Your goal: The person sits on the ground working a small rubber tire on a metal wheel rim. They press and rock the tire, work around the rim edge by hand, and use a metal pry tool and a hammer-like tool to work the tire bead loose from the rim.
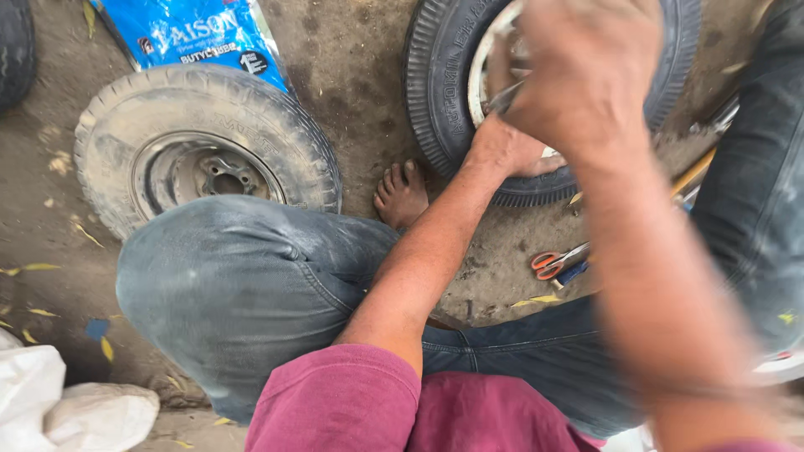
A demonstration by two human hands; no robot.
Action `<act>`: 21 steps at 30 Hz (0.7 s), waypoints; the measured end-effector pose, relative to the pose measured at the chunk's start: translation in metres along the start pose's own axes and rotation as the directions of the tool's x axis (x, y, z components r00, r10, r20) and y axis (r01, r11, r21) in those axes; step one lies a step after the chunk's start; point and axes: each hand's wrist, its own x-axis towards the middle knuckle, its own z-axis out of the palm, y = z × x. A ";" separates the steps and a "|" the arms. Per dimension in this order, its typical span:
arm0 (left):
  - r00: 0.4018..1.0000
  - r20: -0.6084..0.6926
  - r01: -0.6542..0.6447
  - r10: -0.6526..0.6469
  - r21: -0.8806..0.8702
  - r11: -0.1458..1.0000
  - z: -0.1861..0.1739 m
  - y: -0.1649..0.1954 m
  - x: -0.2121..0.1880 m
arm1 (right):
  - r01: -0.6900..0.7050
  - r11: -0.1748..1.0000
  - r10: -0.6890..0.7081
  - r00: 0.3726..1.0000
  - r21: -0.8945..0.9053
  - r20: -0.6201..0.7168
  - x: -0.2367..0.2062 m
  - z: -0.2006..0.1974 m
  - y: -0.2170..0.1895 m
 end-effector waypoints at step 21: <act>0.996 0.086 -0.031 0.027 0.045 0.998 -0.027 0.003 -0.001 | -0.020 1.000 0.021 0.999 0.010 -0.045 -0.005 -0.024 -0.009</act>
